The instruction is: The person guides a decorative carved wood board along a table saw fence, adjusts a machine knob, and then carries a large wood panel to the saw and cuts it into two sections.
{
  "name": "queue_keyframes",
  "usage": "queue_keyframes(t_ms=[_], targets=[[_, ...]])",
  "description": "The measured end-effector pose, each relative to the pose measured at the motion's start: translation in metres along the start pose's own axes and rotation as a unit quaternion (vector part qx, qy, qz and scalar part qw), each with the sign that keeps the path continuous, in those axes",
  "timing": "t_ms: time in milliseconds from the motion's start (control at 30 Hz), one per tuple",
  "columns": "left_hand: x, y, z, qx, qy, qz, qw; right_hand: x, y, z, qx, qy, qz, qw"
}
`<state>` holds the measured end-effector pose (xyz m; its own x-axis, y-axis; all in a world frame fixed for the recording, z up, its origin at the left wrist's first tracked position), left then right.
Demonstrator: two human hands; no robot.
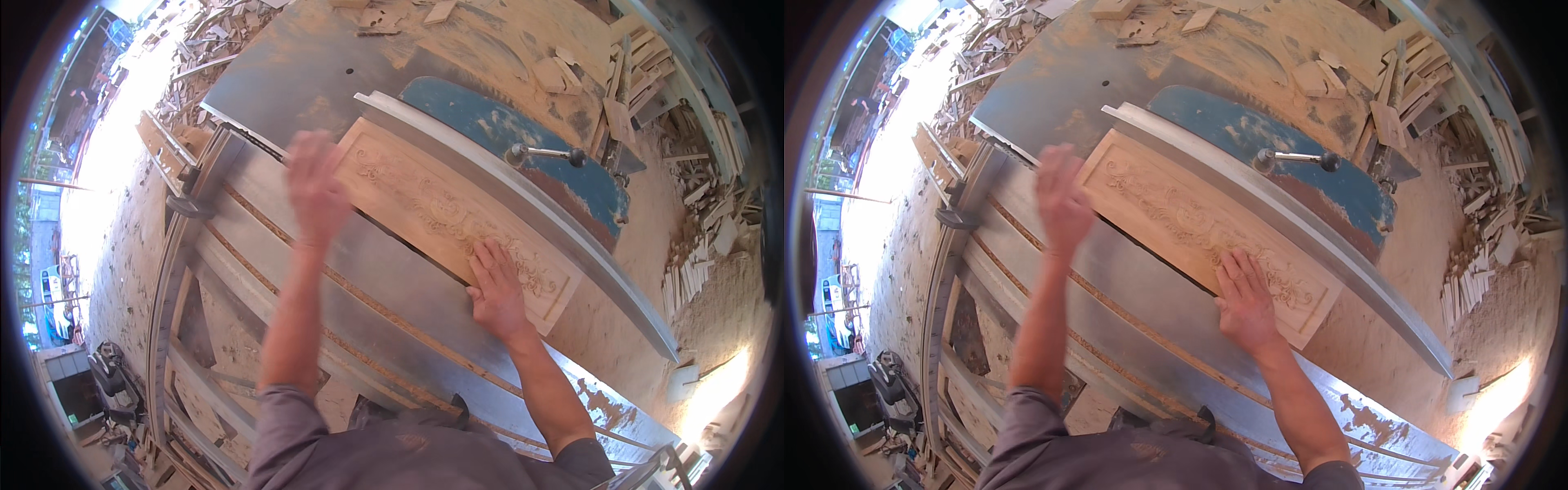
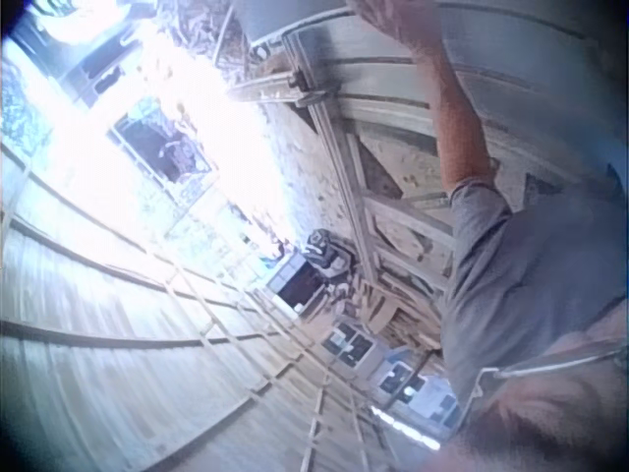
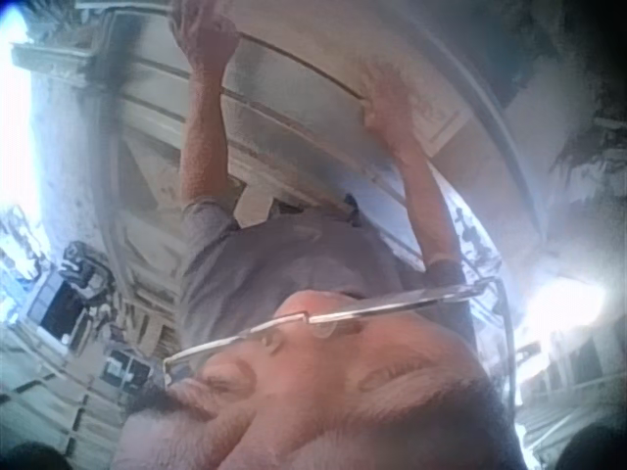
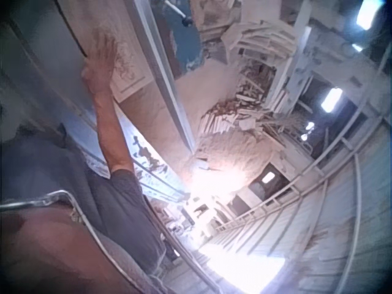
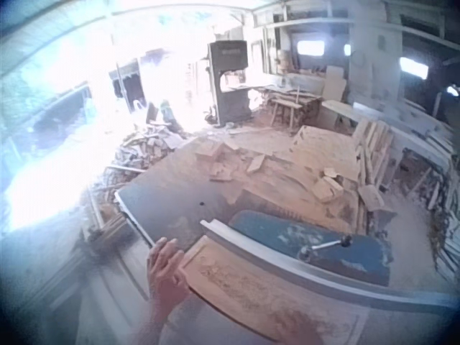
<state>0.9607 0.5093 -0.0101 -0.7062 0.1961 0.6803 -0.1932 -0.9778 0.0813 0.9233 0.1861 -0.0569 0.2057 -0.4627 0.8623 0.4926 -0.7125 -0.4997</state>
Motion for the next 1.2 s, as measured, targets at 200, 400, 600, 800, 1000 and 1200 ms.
queue_keyframes(t_ms=[200,400,600,800,1000,1200], targets=[[0.023,-0.095,0.009,-0.03,-0.285,0.092,0.954,-0.002,-0.008,0.0,0.01,0.018,-0.015,1.0],[0.01,-0.065,0.007,-0.13,-0.296,0.023,0.946,0.003,-0.008,0.002,-0.001,0.007,-0.019,1.0],[0.006,-0.073,0.015,-0.168,-0.337,0.019,0.926,0.005,-0.005,0.002,-0.014,0.007,-0.001,1.0],[0.062,-0.18,0.008,0.037,-0.151,0.195,0.969,0.001,-0.013,0.003,-0.002,0.015,0.019,1.0],[0.016,-0.085,0.023,0.007,-0.106,0.096,0.99,-0.001,0.009,-0.008,0.014,0.019,0.003,1.0],[-0.053,-0.027,0.004,0.095,-0.21,0.033,0.972,0.006,0.003,0.003,0.011,-0.025,-0.013,1.0]])
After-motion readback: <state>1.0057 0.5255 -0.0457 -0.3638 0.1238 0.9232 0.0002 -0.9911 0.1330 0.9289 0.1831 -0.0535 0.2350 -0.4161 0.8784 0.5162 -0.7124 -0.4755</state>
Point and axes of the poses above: each hand's wrist, its own z-axis towards the middle knuckle, its own x-axis out of the back of the hand, y = z × x, the point moved 5 cm from there along z, towards the middle knuckle, and after that the axes turned 9 degrees about -x, right-handed, at the moved point
